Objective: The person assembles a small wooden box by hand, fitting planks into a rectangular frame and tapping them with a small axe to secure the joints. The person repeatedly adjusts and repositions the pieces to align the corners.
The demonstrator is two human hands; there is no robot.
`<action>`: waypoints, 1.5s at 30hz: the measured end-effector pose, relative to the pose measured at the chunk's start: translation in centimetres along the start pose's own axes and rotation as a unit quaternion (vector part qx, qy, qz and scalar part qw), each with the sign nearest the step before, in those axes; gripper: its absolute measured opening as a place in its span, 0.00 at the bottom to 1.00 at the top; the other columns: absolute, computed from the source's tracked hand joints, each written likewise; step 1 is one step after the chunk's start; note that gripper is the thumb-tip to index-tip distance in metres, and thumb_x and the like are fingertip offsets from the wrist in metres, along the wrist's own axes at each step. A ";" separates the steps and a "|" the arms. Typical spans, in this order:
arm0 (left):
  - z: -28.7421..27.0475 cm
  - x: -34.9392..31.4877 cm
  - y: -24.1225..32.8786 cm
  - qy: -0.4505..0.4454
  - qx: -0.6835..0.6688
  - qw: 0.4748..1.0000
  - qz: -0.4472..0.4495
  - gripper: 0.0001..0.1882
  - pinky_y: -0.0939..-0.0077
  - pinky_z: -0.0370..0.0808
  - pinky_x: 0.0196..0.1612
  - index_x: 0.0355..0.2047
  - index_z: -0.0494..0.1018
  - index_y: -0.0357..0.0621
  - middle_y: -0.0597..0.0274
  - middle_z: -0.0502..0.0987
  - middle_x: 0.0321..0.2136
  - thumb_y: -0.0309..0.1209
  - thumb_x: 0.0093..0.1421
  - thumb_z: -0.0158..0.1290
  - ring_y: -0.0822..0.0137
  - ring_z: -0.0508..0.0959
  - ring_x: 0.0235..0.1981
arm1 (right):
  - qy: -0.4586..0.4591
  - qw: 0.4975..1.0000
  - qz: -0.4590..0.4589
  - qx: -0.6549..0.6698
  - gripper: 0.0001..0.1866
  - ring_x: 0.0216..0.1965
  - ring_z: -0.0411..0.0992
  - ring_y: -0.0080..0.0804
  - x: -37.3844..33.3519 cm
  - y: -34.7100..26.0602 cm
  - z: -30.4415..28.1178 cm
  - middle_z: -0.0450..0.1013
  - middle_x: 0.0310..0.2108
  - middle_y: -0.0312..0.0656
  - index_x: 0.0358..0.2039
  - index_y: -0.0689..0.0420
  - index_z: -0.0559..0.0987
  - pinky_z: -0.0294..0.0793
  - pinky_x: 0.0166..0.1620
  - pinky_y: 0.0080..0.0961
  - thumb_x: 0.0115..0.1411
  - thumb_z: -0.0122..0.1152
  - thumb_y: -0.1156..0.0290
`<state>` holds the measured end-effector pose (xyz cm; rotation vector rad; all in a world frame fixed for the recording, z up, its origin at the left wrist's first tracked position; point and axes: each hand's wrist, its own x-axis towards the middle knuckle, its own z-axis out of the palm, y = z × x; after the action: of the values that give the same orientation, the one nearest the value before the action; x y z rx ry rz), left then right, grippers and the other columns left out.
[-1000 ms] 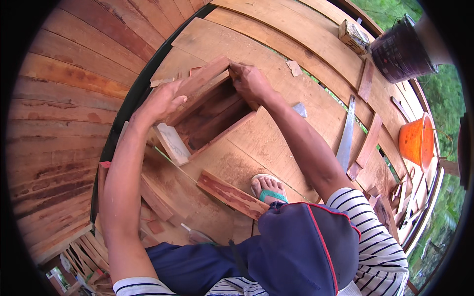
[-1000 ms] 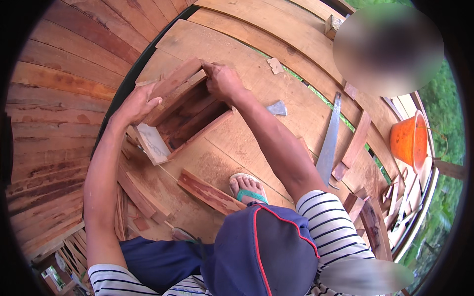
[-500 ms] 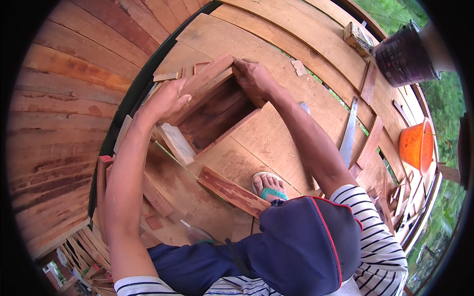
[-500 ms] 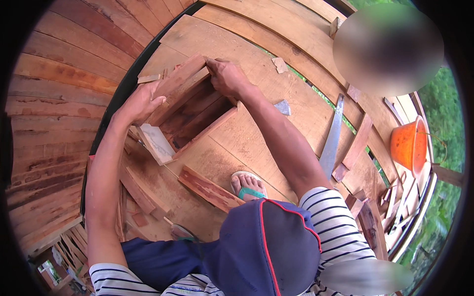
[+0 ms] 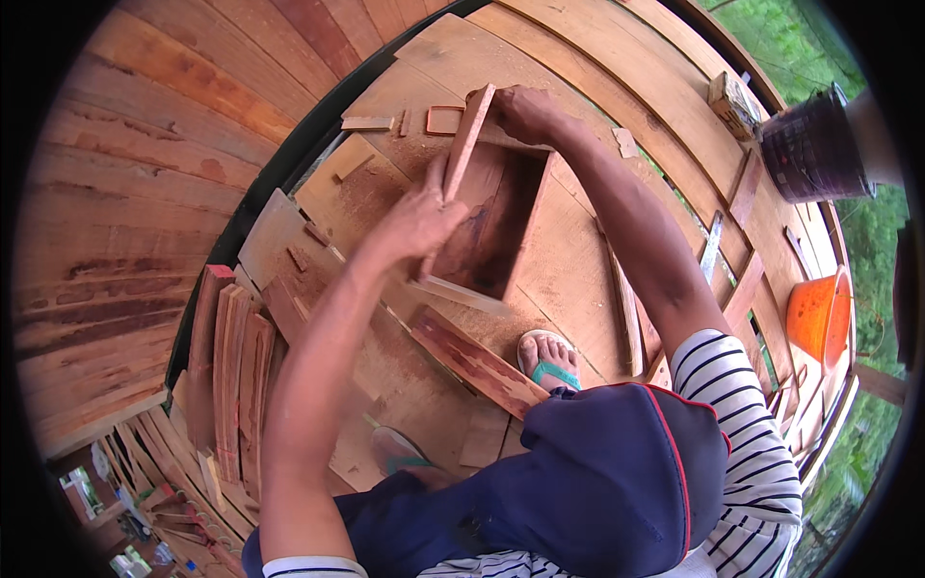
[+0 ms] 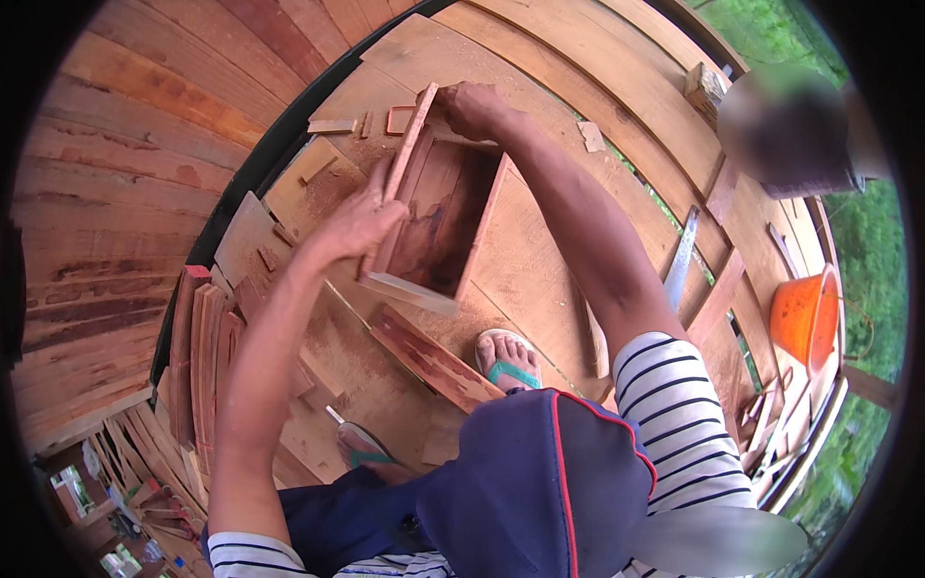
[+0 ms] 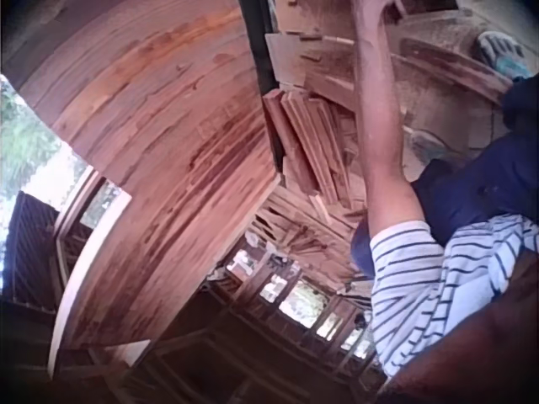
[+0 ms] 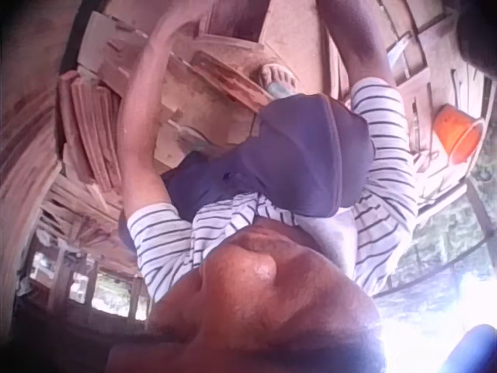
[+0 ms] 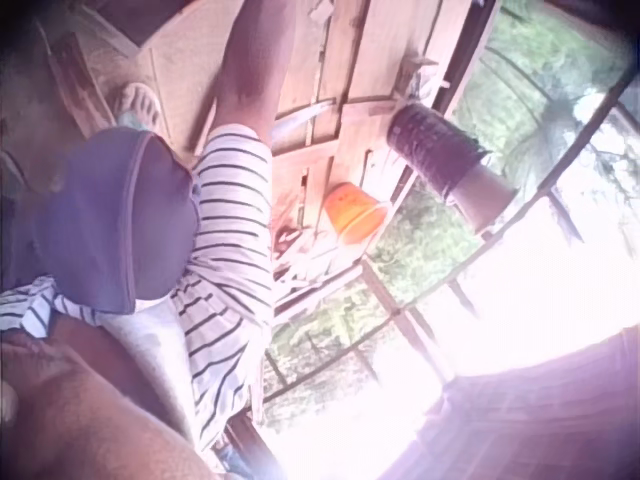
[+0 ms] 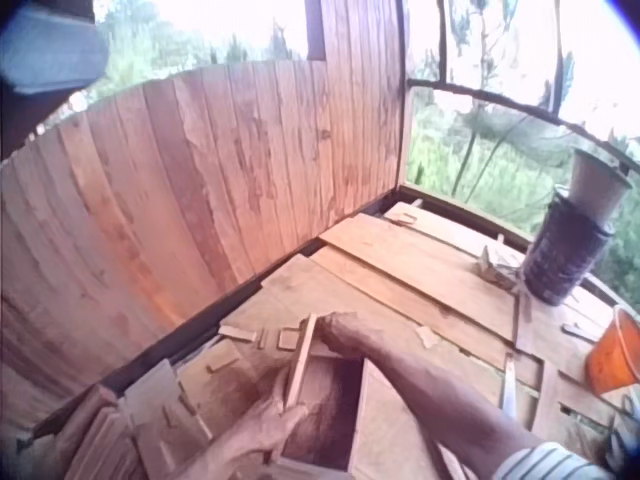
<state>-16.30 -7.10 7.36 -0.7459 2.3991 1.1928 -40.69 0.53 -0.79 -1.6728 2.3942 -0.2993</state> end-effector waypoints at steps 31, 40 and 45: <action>24.2 -4.2 -3.1 0.097 -0.455 0.850 0.248 0.69 0.57 0.33 0.76 0.73 0.20 0.34 0.34 0.24 0.74 0.59 0.59 0.60 0.46 0.27 0.77 | -0.175 0.953 0.101 0.225 0.41 0.60 0.70 0.32 -10.2 -12.1 -8.4 0.71 0.60 0.53 0.72 0.67 0.54 0.71 0.59 0.25 0.66 0.61 0.67; 11.8 1.3 -9.0 0.414 -0.297 0.835 0.210 0.38 0.55 0.47 0.76 0.73 0.51 0.39 0.41 0.46 0.75 0.45 0.71 0.50 0.48 0.47 0.76 | 0.038 0.912 0.098 0.395 0.19 0.37 0.83 0.32 -11.2 -10.2 -7.1 0.79 0.43 0.49 0.56 0.64 0.66 0.81 0.37 0.28 0.69 0.57 0.69; 4.6 5.7 -7.0 0.489 -0.091 0.833 0.244 0.38 0.56 0.56 0.74 0.71 0.54 0.40 0.40 0.49 0.73 0.24 0.63 0.55 0.44 0.51 0.75 | 0.032 0.986 0.020 0.162 0.19 0.34 0.84 0.49 -10.9 -11.2 -4.7 0.81 0.31 0.59 0.54 0.65 0.65 0.82 0.38 0.41 0.68 0.53 0.69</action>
<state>-16.31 -8.56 -2.67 -1.0101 3.5215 1.4733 -28.26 7.24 7.44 -1.4851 2.2687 -0.7039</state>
